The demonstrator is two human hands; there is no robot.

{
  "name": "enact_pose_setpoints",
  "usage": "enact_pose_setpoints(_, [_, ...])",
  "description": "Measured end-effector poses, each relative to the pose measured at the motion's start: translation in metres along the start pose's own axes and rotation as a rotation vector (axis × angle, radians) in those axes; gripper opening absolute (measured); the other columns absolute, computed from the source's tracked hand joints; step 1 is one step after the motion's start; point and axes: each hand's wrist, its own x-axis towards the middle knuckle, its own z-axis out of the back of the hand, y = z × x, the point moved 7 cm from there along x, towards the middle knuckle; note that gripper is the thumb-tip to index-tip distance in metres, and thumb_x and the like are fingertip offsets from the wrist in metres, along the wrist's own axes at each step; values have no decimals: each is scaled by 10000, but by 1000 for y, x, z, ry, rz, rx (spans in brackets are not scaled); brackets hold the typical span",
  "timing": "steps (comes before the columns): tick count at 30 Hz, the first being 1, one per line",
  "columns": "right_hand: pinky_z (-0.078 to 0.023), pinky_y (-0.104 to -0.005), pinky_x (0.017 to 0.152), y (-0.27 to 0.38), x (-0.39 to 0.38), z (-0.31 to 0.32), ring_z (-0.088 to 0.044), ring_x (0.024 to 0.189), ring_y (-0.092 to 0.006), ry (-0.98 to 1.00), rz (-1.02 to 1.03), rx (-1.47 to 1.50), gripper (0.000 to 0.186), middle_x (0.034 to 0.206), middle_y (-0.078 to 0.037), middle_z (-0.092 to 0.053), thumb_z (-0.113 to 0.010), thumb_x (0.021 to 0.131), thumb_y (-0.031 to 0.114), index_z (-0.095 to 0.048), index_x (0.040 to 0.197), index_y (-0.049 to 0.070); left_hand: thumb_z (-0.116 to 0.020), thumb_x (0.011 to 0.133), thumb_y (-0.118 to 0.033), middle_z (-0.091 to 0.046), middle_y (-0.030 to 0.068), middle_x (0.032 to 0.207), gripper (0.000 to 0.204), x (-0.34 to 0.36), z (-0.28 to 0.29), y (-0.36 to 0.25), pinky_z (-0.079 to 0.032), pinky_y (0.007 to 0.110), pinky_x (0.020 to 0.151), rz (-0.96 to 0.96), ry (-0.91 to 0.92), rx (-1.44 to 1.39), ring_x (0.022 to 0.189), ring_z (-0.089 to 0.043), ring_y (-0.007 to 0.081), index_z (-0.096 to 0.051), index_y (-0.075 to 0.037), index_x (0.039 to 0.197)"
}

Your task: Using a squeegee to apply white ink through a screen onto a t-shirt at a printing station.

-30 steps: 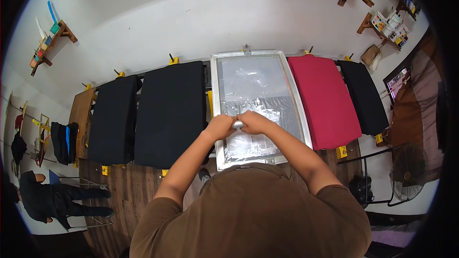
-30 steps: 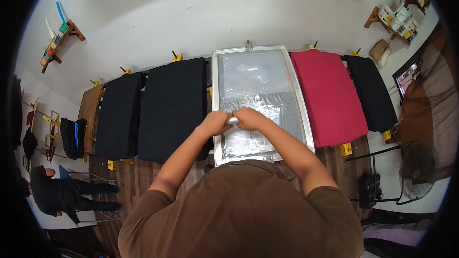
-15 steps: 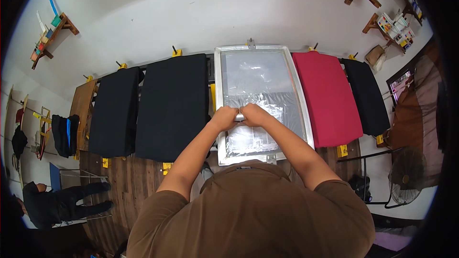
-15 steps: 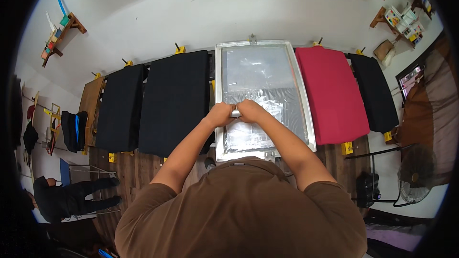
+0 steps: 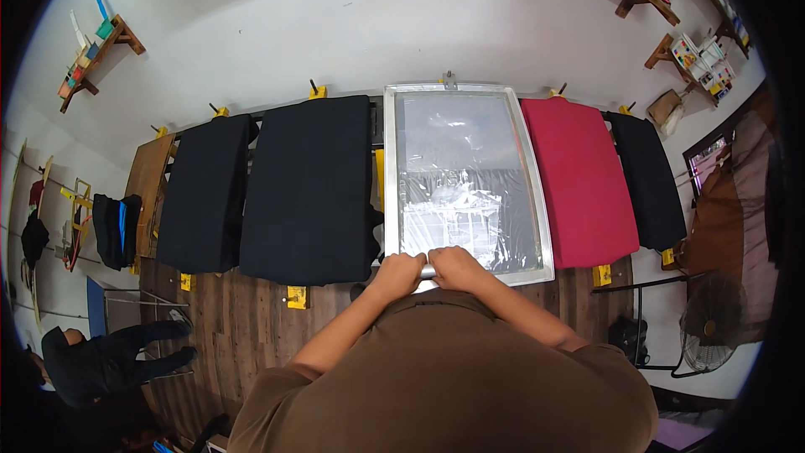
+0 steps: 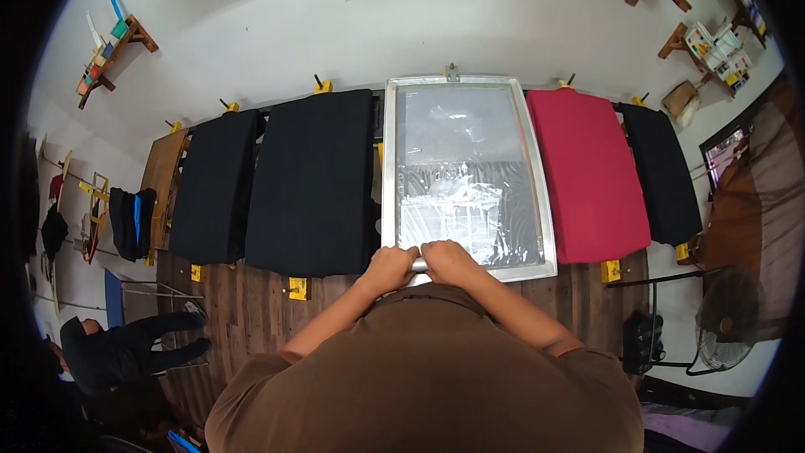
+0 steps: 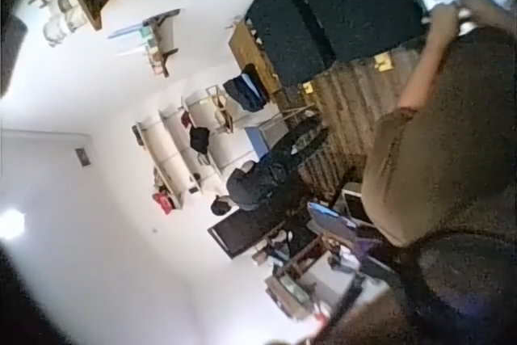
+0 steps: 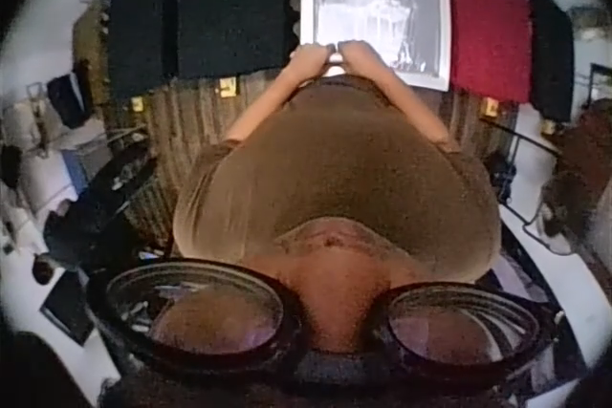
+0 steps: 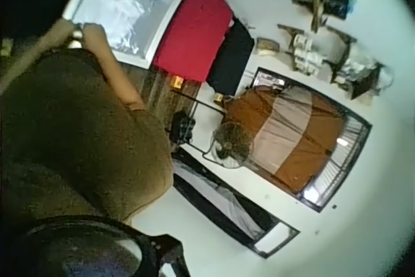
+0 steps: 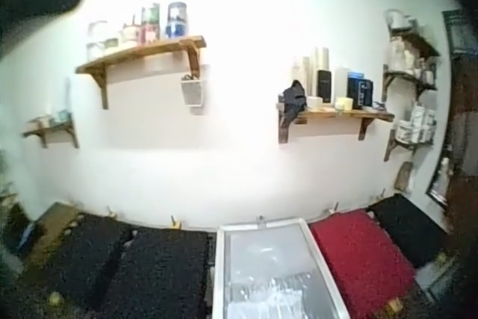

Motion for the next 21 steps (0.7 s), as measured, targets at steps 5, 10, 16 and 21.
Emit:
enact_pose_setpoints(5, [-546,-506,768,-3,0,3,-678,854,-420,-34,-7,3,251,882,-215,-689,-725,734,115,-639,939,-1,-674,818,-137,-678,217,730,169,6,7,-3,-538,543,631,-27,-20,-23,677,-677,429,-628,-29,940])
enact_pose_setpoints(10, [-548,-507,767,2,-7,-1,-679,851,-414,-68,6,18,237,882,-205,-686,-692,731,97,-635,943,7,-684,816,-133,-676,212,719,197,-3,4,-10,-542,523,629,-32,8,2,670,-679,416,-632,-21,969])
enact_pose_setpoints(16, [-546,-500,725,7,-14,5,-673,806,-399,-115,28,-36,277,856,-183,-663,-715,733,141,-608,955,15,-724,815,-180,-680,199,711,248,-6,11,-20,-546,496,617,-102,28,50,662,-686,393,-620,-10,963])
enact_pose_setpoints(21, [-557,-476,713,16,-17,11,-685,814,-373,-32,69,-99,333,904,-179,-683,-738,748,247,-637,962,13,-744,814,-227,-683,189,712,335,-8,9,-21,-554,485,625,-136,83,36,661,-688,390,-588,9,994])
